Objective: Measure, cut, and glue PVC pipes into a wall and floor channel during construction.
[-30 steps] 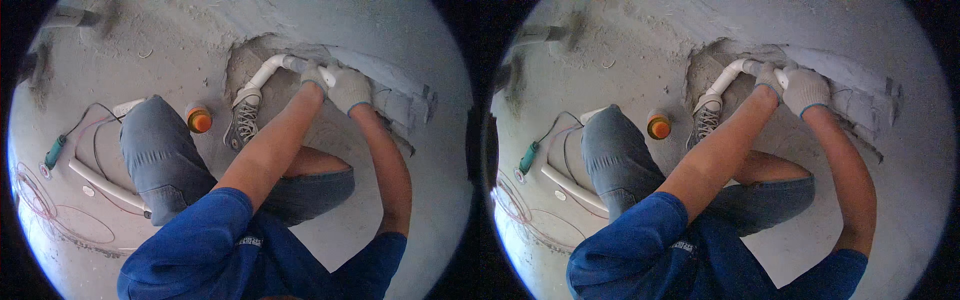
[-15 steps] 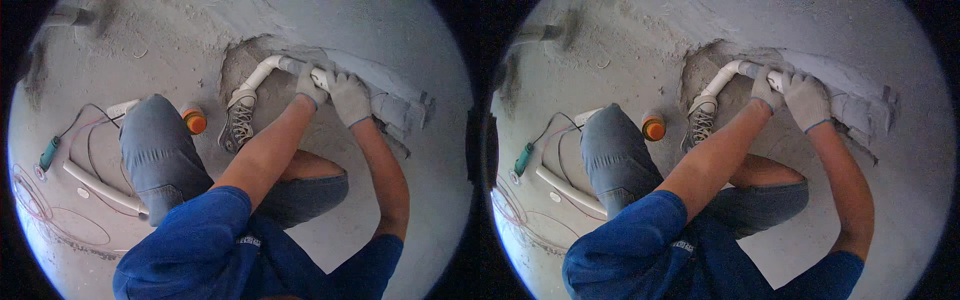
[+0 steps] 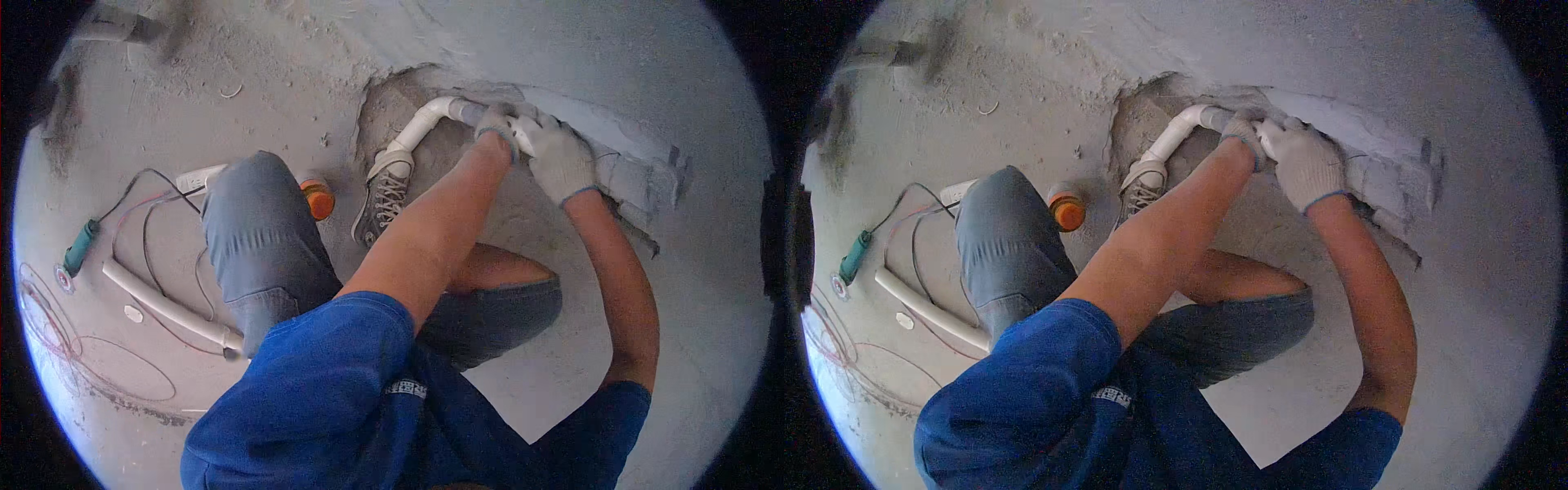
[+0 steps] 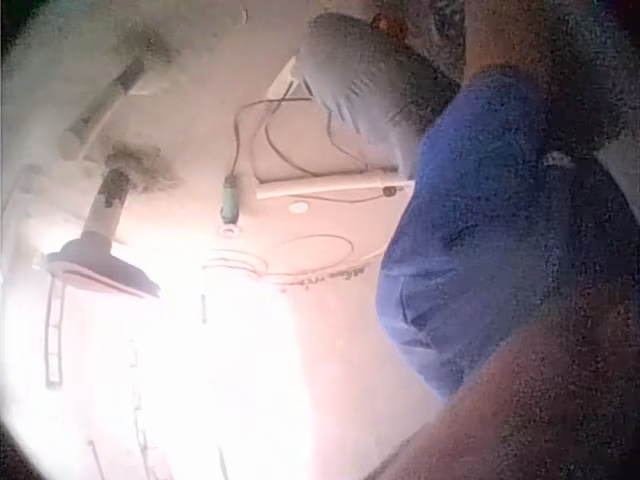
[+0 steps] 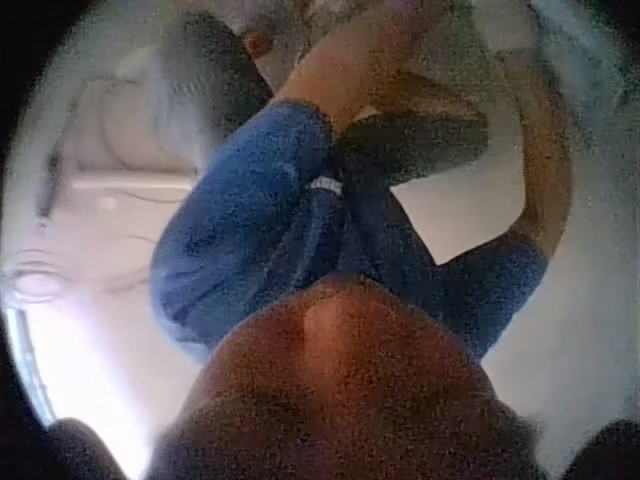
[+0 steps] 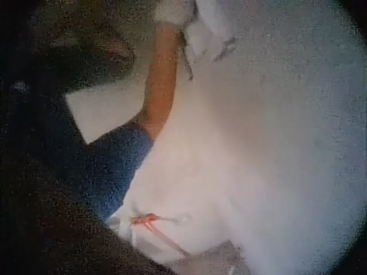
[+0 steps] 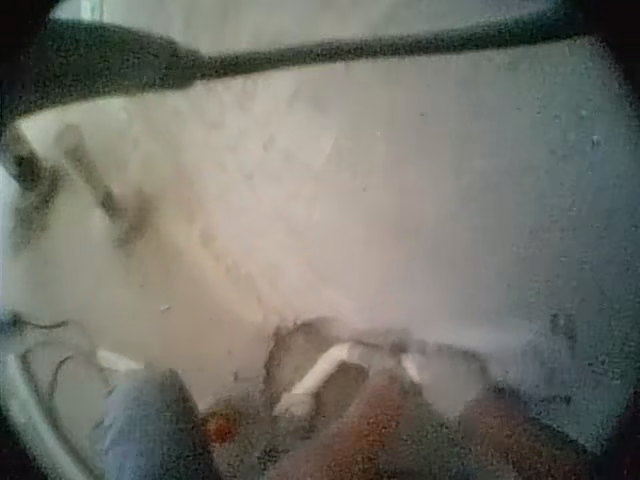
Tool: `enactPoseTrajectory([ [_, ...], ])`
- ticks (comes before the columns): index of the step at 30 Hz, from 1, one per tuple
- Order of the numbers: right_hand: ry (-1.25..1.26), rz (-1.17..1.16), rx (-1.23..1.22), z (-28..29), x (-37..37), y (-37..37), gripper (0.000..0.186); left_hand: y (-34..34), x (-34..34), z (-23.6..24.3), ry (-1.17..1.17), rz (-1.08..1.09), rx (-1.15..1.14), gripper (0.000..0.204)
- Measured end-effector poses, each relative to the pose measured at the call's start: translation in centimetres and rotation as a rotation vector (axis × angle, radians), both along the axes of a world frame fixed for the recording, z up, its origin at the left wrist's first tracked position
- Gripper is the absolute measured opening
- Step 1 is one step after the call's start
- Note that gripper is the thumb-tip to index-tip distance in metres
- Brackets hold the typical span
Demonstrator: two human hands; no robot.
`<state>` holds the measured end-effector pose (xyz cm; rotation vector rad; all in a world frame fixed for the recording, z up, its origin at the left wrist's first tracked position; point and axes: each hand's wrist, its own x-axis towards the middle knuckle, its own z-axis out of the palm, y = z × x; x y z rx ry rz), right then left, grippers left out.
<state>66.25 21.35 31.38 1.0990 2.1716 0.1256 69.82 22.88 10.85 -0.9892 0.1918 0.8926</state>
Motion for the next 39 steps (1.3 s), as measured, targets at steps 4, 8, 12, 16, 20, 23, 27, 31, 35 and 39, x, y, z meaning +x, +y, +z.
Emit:
enactPoseTrajectory([
  [4,0.268,0.25,0.017,0.6,1.1,-0.9,0.022,-1.3,-0.2,0.0,-0.049,0.129,0.02,0.045],
  [8,0.498,0.281,0.076,-1.8,2.1,-0.3,0.019,-1.5,-0.2,-0.6,0.03,0.122,-0.004,0.038],
  [12,0.587,0.35,0.225,-3.2,1.7,-0.5,0.015,-1.3,-1.4,-0.5,-0.02,0.054,0.004,0.039],
  [16,0.479,0.362,0.267,-4.0,-0.5,-0.9,0.015,-1.3,-4.9,0.2,-0.052,-0.009,0.005,0.043],
  [20,0.556,0.414,0.248,-3.7,-1.2,0.0,0.017,-1.0,-5.7,1.0,-0.023,-0.007,-0.032,0.046],
  [23,0.602,0.462,0.233,-3.3,-0.7,-0.1,0.021,-1.3,-3.4,0.0,-0.017,0.067,0.007,0.048],
  [27,0.427,0.43,0.289,-2.2,0.1,-1.9,0.031,-1.5,0.4,-2.5,0.117,0.065,0.049,0.048],
  [31,-0.064,0.396,0.143,-1.0,0.5,-2.5,0.04,-1.4,1.4,-2.9,0.094,0.024,-0.013,0.043],
  [35,-0.388,0.305,0.144,-1.1,0.7,-1.7,0.044,-2.4,-0.4,-0.4,-0.026,0.124,-0.019,0.039],
  [39,-0.338,0.331,0.166,-1.6,1.0,-1.2,0.041,-4.2,-2.2,1.8,-0.175,0.355,-0.118,0.038],
])
